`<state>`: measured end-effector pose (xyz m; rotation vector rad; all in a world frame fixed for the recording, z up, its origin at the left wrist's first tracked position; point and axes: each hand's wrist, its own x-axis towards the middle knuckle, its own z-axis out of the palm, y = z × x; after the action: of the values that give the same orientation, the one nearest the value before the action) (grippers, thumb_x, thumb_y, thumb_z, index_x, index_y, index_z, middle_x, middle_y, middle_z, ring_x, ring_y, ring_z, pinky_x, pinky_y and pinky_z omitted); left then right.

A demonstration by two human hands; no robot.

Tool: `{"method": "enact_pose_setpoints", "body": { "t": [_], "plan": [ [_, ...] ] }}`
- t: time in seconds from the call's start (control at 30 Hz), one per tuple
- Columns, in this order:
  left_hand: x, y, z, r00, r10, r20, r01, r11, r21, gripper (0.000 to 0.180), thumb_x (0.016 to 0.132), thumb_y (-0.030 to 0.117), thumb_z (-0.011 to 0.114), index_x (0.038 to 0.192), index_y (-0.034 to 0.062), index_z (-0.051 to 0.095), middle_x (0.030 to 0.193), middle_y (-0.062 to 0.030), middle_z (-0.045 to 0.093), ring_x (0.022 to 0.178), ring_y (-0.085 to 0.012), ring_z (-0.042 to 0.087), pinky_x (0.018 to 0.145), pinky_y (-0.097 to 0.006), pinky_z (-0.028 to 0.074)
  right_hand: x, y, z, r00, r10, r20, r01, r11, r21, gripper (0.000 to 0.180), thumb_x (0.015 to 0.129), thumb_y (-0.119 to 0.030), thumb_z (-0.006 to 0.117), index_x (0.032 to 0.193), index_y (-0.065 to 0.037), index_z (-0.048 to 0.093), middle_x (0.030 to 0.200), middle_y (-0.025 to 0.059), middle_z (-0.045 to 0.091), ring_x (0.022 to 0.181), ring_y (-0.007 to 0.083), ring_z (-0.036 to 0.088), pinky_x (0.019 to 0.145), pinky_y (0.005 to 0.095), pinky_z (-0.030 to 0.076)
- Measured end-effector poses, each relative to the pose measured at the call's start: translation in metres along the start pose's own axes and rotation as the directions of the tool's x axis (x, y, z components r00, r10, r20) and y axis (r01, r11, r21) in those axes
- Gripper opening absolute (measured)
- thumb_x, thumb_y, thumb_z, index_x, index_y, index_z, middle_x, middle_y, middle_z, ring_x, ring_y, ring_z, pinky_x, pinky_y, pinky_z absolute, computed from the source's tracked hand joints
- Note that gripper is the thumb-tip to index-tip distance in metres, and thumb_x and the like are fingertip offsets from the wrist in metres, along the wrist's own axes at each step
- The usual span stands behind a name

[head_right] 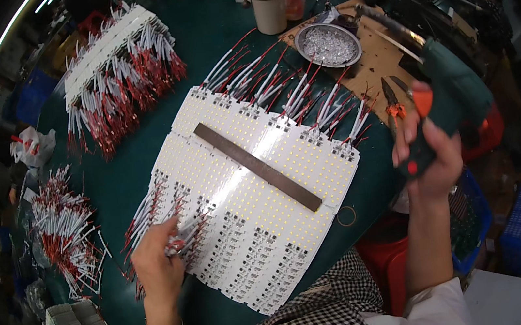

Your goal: The person solders individual wires onto specific contact points on large LED panel boards using a manual soldering iron.

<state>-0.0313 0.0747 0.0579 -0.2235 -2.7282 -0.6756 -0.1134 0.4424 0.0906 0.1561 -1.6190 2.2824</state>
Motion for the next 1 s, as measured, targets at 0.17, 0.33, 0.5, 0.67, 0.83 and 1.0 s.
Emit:
{"method": "enact_pose_setpoints", "body": {
  "t": [0.17,0.33,0.5,0.67,0.83,1.0],
  "plan": [
    [-0.012,0.003,-0.033,0.966,0.026,-0.256,0.014,0.988,0.156,0.055,0.063,-0.019,0.048,0.111,0.0,0.065,0.079,-0.012,0.059,0.071,-0.0221,0.059,0.065,-0.029,0.048,0.045,0.027,-0.027,0.987,0.008,-0.161,-0.088,0.866,-0.491,0.02,0.087,-0.01,0.062,0.103,0.0,0.056,0.069,0.0031,0.055,0.053,0.0106,0.054,0.045,0.0242,0.043],
    [-0.067,0.009,-0.02,0.977,-0.213,-0.019,0.207,0.963,-0.175,0.062,0.066,-0.017,0.052,0.124,0.0022,0.06,0.086,-0.012,0.054,0.072,-0.023,0.057,0.066,-0.03,0.051,0.019,-0.005,-0.019,1.0,0.0,0.031,0.017,0.838,-0.546,0.039,0.085,-0.008,0.061,0.122,0.003,0.056,0.075,0.004,0.058,0.055,0.0095,0.052,0.05,0.0222,0.042],
    [-0.11,0.005,-0.001,0.946,-0.324,-0.006,0.315,0.924,-0.216,0.044,0.071,-0.012,0.059,0.112,0.0024,0.065,0.083,-0.0111,0.063,0.071,-0.023,0.064,0.065,-0.028,0.051,-0.026,-0.048,-0.01,0.967,-0.096,0.236,0.213,0.81,-0.546,0.051,0.085,-0.013,0.058,0.128,0.011,0.045,0.079,0.0117,0.061,0.054,0.0101,0.05,0.049,0.0229,0.04],
    [-0.102,0.003,-0.005,0.995,-0.081,-0.055,0.076,0.994,-0.084,0.04,0.059,-0.008,0.065,0.097,0.0052,0.069,0.073,-0.0073,0.061,0.06,-0.024,0.061,0.054,-0.031,0.048,-0.099,-0.044,0.002,0.913,0.198,0.357,-0.028,0.903,-0.429,0.076,0.077,-0.017,0.069,0.136,0.014,0.033,0.094,0.021,0.062,0.051,0.0138,0.054,0.045,0.0238,0.044],
    [-0.111,-0.01,-0.001,0.997,0.064,-0.043,-0.065,0.997,-0.03,0.046,0.052,-0.005,0.066,0.097,0.0046,0.068,0.074,-0.0056,0.055,0.055,-0.0208,0.056,0.046,-0.032,0.044,-0.164,-0.006,0.005,0.838,0.439,0.324,-0.312,0.873,-0.376,0.077,0.069,-0.011,0.075,0.132,0.012,0.039,0.121,0.0224,0.058,0.05,0.0159,0.056,0.039,0.0237,0.045],
    [-0.11,-0.013,0.002,0.984,0.155,-0.09,-0.158,0.987,-0.023,0.04,0.055,-0.003,0.065,0.094,0.0045,0.068,0.073,-0.005,0.056,0.055,-0.0189,0.056,0.045,-0.031,0.043,-0.174,-0.008,0.012,0.717,0.616,0.326,-0.494,0.779,-0.387,0.072,0.066,-0.007,0.074,0.129,0.01,0.044,0.109,0.0174,0.061,0.053,0.018,0.057,0.044,0.0266,0.048]
  ]
}}
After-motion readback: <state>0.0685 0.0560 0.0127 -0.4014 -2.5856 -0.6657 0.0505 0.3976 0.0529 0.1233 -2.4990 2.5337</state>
